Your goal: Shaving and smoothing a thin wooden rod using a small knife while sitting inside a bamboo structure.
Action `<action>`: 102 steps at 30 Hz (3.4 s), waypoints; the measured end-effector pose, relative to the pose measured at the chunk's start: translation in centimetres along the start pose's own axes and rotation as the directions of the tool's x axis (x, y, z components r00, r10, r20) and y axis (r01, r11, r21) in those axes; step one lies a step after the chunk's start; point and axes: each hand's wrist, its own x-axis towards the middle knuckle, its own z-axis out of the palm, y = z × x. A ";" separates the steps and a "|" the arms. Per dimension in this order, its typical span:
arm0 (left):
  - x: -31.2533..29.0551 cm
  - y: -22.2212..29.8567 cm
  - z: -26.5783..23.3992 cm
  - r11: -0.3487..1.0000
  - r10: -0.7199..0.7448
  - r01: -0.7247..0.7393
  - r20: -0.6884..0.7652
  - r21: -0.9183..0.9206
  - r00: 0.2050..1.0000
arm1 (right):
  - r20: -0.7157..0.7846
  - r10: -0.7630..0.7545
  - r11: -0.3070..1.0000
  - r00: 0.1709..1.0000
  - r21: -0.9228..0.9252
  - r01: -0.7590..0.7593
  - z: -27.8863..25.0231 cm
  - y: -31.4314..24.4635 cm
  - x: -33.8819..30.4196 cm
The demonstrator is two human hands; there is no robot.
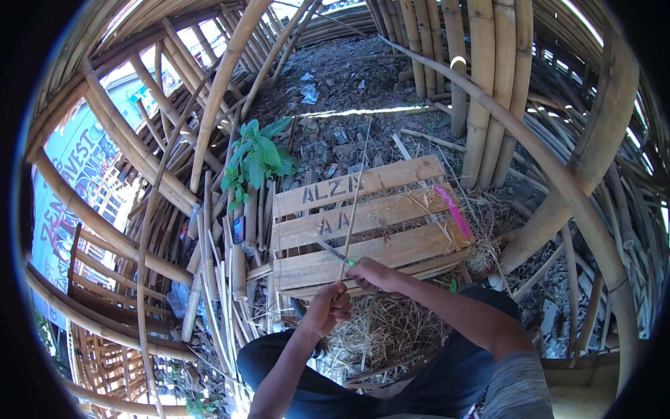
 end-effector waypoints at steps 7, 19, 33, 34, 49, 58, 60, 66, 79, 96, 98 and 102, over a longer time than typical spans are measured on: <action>-0.3 -0.3 -0.8 0.969 0.107 -0.083 -0.092 0.234 0.990 | -0.207 -0.498 0.438 0.842 -0.898 0.038 5.5 -0.5 -3.0; -1.2 -1.2 0.6 0.872 0.210 -0.092 -0.199 0.480 0.957 | -0.301 -0.395 0.421 0.868 -0.899 -0.120 4.4 -2.1 -3.0; -1.8 -2.3 1.4 0.871 0.186 -0.071 -0.194 0.486 0.963 | -0.188 -0.540 0.259 0.820 -0.965 -0.051 2.2 -2.9 -3.8; -1.6 -2.4 1.6 0.794 0.197 -0.037 -0.199 0.606 0.960 | -0.253 -0.552 0.270 0.794 -0.956 -0.117 0.6 -3.6 -3.7; -2.4 -2.4 1.0 0.536 0.363 -0.058 -0.167 0.843 0.917 | -0.181 -0.521 0.269 0.834 -0.962 -0.041 3.1 -1.8 -2.6; -1.7 -0.6 0.5 0.944 0.051 0.007 -0.169 0.329 0.984 | -0.358 -0.487 0.406 0.797 -0.900 -0.156 1.9 -3.0 -1.7; -0.7 -0.6 0.2 0.990 0.021 -0.003 -0.132 0.139 0.991 | -0.357 -0.489 0.402 0.796 -0.902 -0.158 1.9 -2.3 -1.7; 1.8 -0.9 -1.0 0.941 -0.100 0.120 0.078 -0.316 0.992 | -0.277 -0.485 0.392 0.829 -0.917 -0.077 -0.4 -1.0 -1.0; 1.6 -1.2 -1.0 0.889 -0.059 0.110 0.127 -0.445 0.990 | -0.221 -0.425 0.428 0.878 -0.903 -0.020 2.6 -1.6 -1.6; -1.2 -0.3 0.5 0.863 -0.124 0.168 0.122 -0.476 0.985 | -0.294 -0.512 0.306 0.807 -0.940 -0.148 3.2 -2.8 -1.2; -1.6 -0.1 0.1 0.853 -0.127 0.184 0.148 -0.488 0.981 | -0.101 -0.474 0.196 0.875 -0.981 -0.007 5.1 -2.5 -2.1; -1.8 -1.8 3.1 0.883 -0.198 0.215 0.084 -0.417 0.976 | -0.520 -0.485 0.447 0.703 -0.838 -0.312 -3.4 -3.3 -1.4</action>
